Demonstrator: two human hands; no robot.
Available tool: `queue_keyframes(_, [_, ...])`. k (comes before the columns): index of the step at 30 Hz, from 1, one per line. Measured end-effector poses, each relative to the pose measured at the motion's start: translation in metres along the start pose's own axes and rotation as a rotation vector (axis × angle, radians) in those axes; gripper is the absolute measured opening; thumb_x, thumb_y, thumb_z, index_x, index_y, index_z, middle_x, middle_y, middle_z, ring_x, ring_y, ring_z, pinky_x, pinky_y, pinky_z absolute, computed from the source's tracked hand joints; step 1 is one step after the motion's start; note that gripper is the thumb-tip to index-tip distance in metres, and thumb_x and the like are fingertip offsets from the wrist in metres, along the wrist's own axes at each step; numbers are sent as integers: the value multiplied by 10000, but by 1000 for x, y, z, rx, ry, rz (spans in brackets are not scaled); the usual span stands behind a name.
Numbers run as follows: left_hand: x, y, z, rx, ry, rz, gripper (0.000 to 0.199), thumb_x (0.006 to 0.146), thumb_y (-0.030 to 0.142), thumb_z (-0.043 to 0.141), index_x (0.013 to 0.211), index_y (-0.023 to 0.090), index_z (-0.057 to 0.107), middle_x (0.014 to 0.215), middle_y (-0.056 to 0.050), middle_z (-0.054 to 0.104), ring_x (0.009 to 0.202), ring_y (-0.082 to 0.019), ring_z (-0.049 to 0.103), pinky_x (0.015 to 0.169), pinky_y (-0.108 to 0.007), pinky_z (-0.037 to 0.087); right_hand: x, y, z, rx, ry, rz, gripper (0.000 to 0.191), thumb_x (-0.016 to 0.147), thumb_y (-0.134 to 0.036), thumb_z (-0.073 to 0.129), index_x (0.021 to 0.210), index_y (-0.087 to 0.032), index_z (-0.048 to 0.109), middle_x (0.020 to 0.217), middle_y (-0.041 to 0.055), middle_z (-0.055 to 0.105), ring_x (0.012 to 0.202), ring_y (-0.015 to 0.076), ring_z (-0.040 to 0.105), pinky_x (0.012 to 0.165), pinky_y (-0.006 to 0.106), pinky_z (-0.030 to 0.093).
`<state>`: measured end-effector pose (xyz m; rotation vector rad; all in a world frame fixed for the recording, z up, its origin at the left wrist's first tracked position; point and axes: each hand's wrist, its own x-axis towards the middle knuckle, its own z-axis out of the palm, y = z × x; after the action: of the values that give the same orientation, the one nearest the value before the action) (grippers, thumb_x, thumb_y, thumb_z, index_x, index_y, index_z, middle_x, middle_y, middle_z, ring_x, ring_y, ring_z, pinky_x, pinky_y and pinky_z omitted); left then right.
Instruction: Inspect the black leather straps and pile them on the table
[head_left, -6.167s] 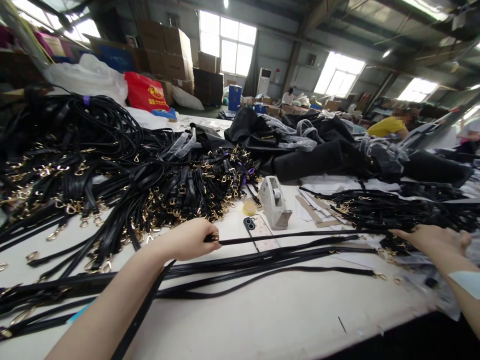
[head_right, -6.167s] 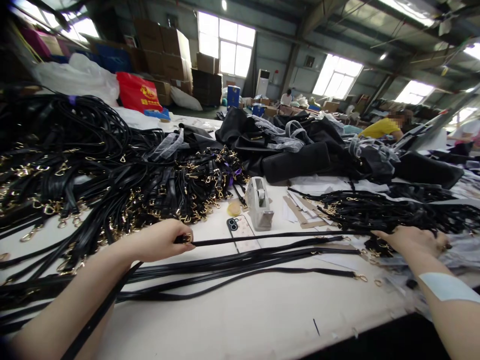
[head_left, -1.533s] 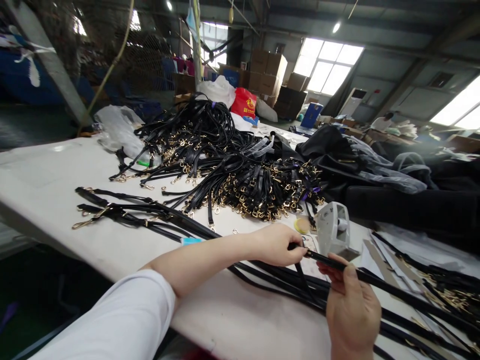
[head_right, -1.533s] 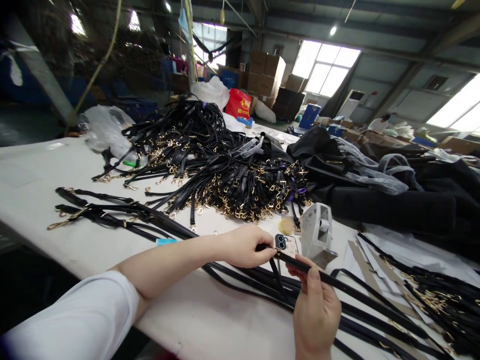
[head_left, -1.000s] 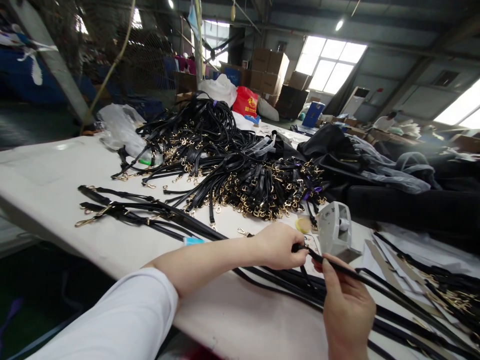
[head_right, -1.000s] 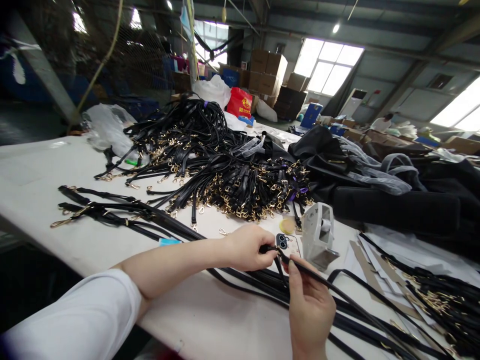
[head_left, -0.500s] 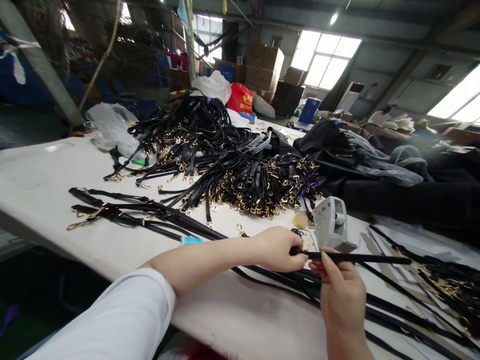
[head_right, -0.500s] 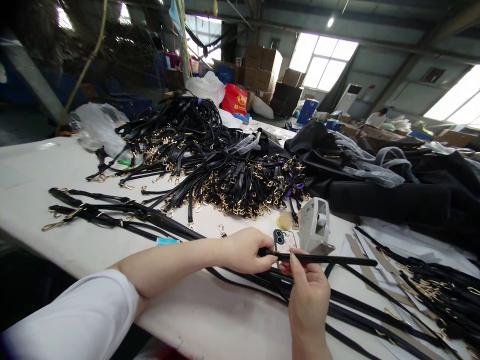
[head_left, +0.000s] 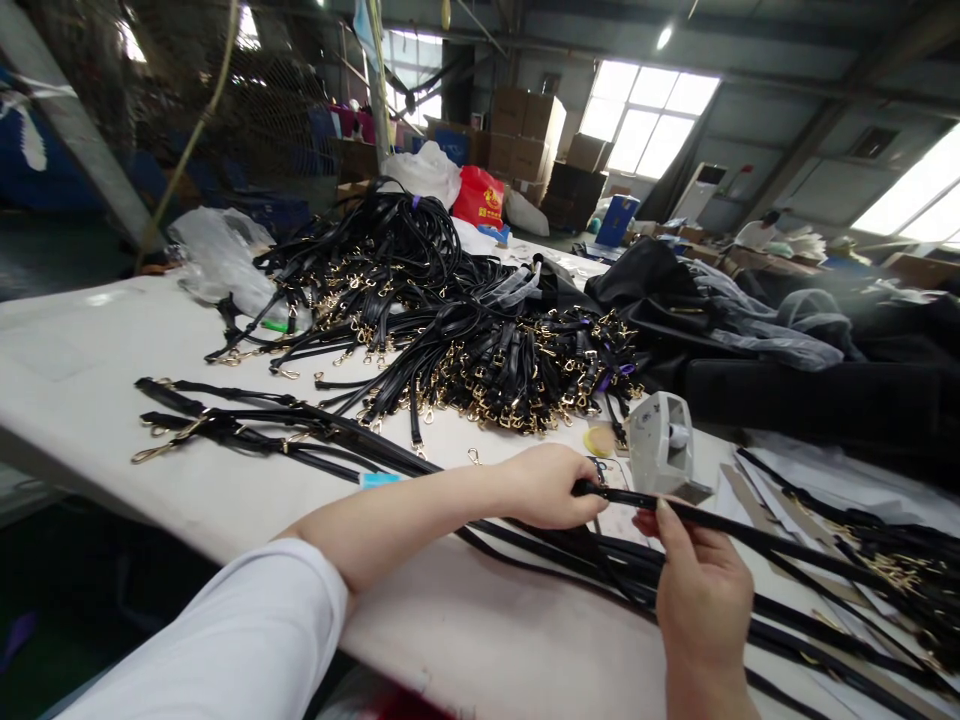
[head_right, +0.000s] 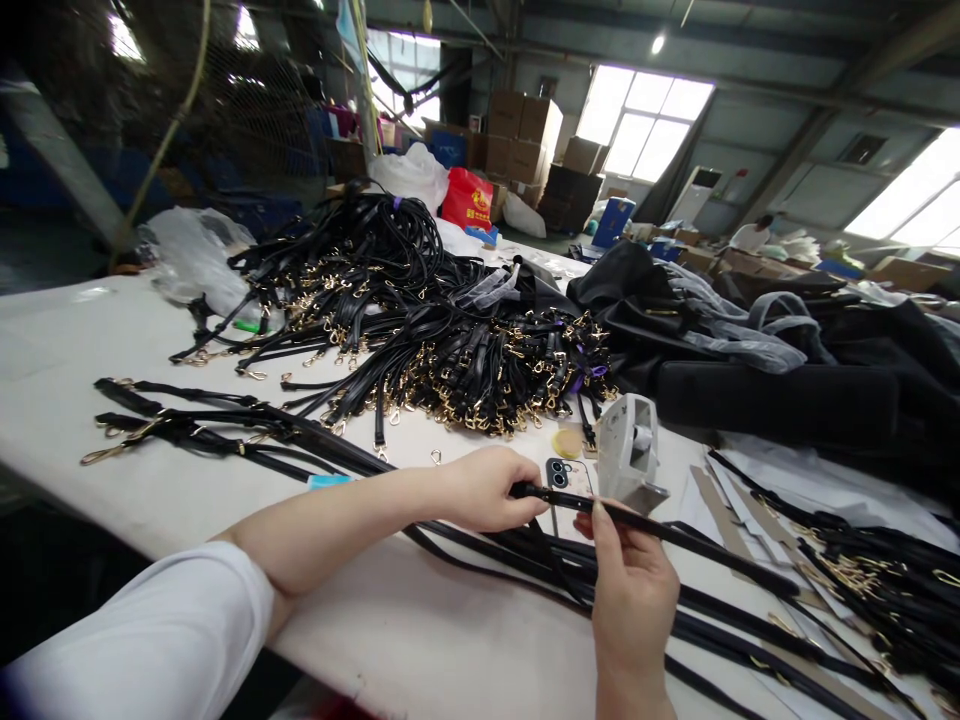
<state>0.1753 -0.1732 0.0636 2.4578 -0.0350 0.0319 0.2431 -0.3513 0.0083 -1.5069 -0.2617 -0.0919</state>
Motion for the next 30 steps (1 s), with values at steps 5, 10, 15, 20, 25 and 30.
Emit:
queue_keyframes(5, [1,-1,1,-54,-7,11,205,836,342,583,782,172,685,590,30,536,543,-107,419,511,-224,288,-3,0,1,5,-12,-20,399,677,-439,862,869,-128,702,720,39,722,609,181,682,624,288,575])
queue_keyframes(10, [0,0,-4,-167,-13,-13,221,875,334,557,828,164,690,605,41,516,576,-102,445,529,-209,307,0,-2,0,23,140,-69,336,716,-422,844,798,-133,692,633,7,704,556,141,674,617,229,550])
queue_keyframes(15, [-1,2,-1,-159,18,55,212,874,245,516,738,155,652,625,29,568,598,-100,462,552,-204,326,-4,-1,2,-11,27,5,363,691,-442,855,818,-132,714,685,32,731,602,162,694,623,234,566])
queue_keyframes(20, [-2,2,6,-97,76,85,195,839,267,533,715,163,643,595,29,556,546,-99,423,522,-218,299,-7,4,2,-53,-85,50,399,659,-465,867,824,-129,731,713,60,740,645,187,699,652,260,593])
queue_keyframes(25, [-3,2,5,-66,61,81,201,828,282,535,691,166,626,566,30,538,529,-100,401,514,-224,287,-5,10,-2,19,-91,60,407,745,-508,801,835,-120,718,736,80,745,654,198,710,654,265,590])
queue_keyframes(30, [-4,3,3,-53,51,64,206,818,311,546,675,172,601,551,34,511,526,-103,398,505,-230,279,-6,6,-1,30,-51,-3,360,755,-465,811,866,-149,679,675,31,724,593,170,698,605,225,579])
